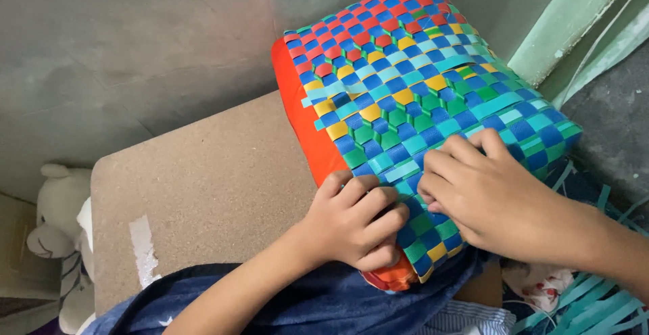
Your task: Weaving a basket using colorful plastic strips by tucking the ends into the existing structure.
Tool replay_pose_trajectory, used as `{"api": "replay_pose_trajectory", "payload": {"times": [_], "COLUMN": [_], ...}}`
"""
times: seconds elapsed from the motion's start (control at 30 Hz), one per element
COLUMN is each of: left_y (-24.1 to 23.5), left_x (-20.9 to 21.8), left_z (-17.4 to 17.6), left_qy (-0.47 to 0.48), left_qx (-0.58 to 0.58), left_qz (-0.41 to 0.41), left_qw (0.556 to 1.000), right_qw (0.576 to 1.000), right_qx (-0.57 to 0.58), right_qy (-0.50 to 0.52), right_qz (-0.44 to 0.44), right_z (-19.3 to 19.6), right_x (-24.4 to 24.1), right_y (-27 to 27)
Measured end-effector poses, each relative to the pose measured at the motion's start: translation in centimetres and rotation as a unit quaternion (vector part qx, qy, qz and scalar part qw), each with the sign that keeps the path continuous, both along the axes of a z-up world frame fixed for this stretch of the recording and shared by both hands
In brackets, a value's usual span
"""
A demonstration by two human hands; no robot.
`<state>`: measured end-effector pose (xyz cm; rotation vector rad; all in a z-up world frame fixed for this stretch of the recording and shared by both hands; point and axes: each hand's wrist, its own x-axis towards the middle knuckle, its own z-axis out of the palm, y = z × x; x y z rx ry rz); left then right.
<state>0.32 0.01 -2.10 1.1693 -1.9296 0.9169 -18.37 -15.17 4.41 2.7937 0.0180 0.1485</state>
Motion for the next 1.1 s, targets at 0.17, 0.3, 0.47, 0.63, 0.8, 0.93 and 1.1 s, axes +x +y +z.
{"api": "replay_pose_trajectory", "payload": {"times": [0.17, 0.3, 0.47, 0.63, 0.8, 0.93, 1.1], "left_y": [-0.6, -0.9, -0.9, -0.9, -0.7, -0.7, -0.8], "left_x": [-0.5, -0.6, -0.5, -0.9, -0.8, -0.3, 0.2], "left_z": [-1.7, -2.7, -2.7, -2.8, -2.9, -3.1, -3.6], "left_qy": [0.093, 0.118, 0.127, 0.142, 0.132, 0.113, 0.132], "left_qx": [0.005, -0.004, -0.010, -0.017, -0.010, 0.015, 0.023], "left_qz": [-0.032, -0.047, -0.047, -0.050, -0.058, -0.065, -0.075], "left_qw": [0.995, 0.992, 0.991, 0.988, 0.990, 0.991, 0.988], "right_qw": [0.986, 0.988, 0.982, 0.986, 0.990, 0.991, 0.987], "right_qx": [0.165, 0.147, 0.144, 0.129, 0.108, 0.097, 0.017], "right_qy": [0.001, -0.039, -0.098, -0.081, -0.083, -0.093, -0.157], "right_qz": [0.010, 0.040, 0.077, 0.072, 0.044, 0.008, 0.010], "right_z": [-0.1, -0.6, 0.0, -0.3, -0.5, 0.1, 0.5], "right_x": [0.1, 0.4, 1.1, 1.2, 0.3, -0.7, -1.9], "right_y": [-0.4, -0.2, 0.9, 1.2, 1.3, 1.5, 2.3]}}
